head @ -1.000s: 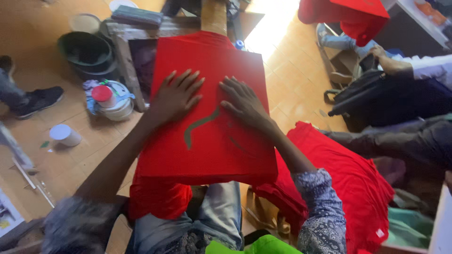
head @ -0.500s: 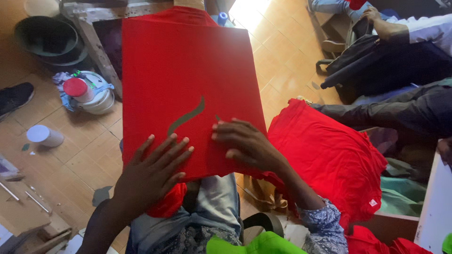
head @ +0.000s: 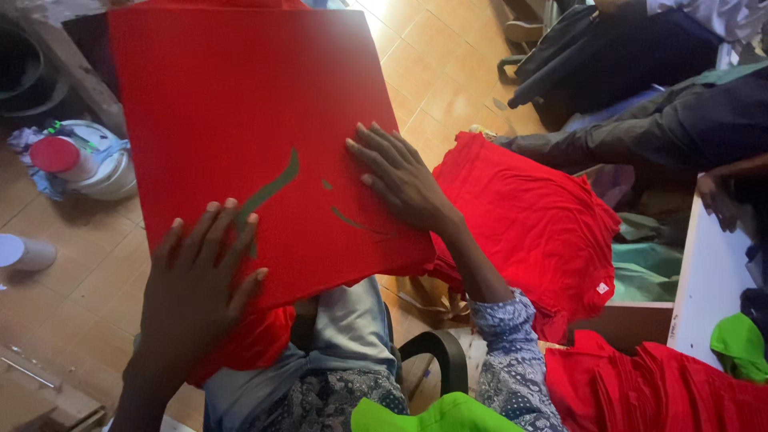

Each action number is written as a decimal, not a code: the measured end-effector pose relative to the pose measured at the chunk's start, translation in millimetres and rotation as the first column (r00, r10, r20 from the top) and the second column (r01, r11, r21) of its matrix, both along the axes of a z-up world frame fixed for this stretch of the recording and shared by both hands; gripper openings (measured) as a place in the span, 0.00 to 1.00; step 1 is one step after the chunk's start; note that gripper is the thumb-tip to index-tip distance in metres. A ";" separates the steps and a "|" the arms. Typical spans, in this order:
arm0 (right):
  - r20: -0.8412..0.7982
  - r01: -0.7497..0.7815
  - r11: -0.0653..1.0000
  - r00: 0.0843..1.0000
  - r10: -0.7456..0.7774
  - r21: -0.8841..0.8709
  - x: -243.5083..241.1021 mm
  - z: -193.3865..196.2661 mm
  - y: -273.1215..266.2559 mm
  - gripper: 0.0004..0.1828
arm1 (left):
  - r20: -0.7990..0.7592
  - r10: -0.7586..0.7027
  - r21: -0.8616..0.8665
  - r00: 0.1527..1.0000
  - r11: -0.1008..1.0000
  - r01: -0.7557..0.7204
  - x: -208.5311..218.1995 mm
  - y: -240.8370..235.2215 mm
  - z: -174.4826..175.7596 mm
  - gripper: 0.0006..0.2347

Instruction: The person repeatedly places red t-shirts onto a screen printing frame, smooths the fabric with both hands, and removes the shirts after a brief press. The process is repeated multiple times with the same shirt or different shirts from a nearby stack.

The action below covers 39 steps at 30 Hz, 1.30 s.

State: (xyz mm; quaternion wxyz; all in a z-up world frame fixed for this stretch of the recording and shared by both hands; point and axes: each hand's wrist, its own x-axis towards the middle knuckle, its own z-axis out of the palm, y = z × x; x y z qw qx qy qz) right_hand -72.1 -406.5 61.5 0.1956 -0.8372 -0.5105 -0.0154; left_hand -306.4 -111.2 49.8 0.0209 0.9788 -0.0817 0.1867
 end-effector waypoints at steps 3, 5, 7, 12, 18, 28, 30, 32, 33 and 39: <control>0.027 0.027 1.000 0.999 -0.027 0.005 11.4 0.7 5.8 0.29 | -0.039 0.070 0.046 0.997 0.997 -0.068 1.8 -2.3 2.4 0.32; 0.020 0.060 0.998 0.998 -0.060 -0.004 16.4 2.9 10.7 0.29 | -0.025 0.077 0.044 0.997 0.996 -0.076 1.5 -4.2 1.8 0.32; 0.017 0.092 0.996 0.996 -0.091 -0.008 20.9 1.5 16.0 0.30 | -0.006 0.087 0.045 0.996 0.995 -0.086 1.6 -5.6 0.2 0.33; 0.175 0.201 0.975 0.967 -0.182 -0.094 19.9 -6.5 24.8 0.32 | 0.071 0.114 0.075 0.991 0.990 -0.119 1.6 -8.0 0.9 0.30; 0.180 -0.042 0.995 0.982 0.058 -0.092 -19.6 0.2 27.3 0.33 | 0.011 0.056 0.058 0.998 0.997 -0.056 5.8 -5.8 -4.4 0.32; 0.009 -0.092 0.994 0.996 0.093 -0.055 -50.1 13.2 21.5 0.32 | 0.062 -0.015 0.062 0.998 0.998 0.012 2.5 -3.8 -9.7 0.29; 0.038 -0.083 0.995 0.996 0.086 -0.062 -47.7 8.8 21.6 0.32 | 0.082 -0.005 0.086 0.997 0.996 -0.002 3.5 -3.5 -10.2 0.28; 0.023 -0.077 0.996 0.997 0.078 -0.036 -44.6 2.3 18.7 0.30 | 0.074 0.000 0.075 0.997 0.997 -0.006 4.3 -4.7 -14.1 0.28; 0.002 -0.079 0.997 0.997 0.079 -0.006 -43.8 -1.4 19.3 0.29 | 0.059 0.014 0.067 0.998 0.998 -0.018 2.3 -4.2 -14.9 0.29; 0.054 -0.161 0.979 0.986 0.155 0.128 -51.2 9.4 17.6 0.20 | 0.055 0.013 0.079 0.998 0.997 -0.017 -0.4 -8.7 -11.6 0.29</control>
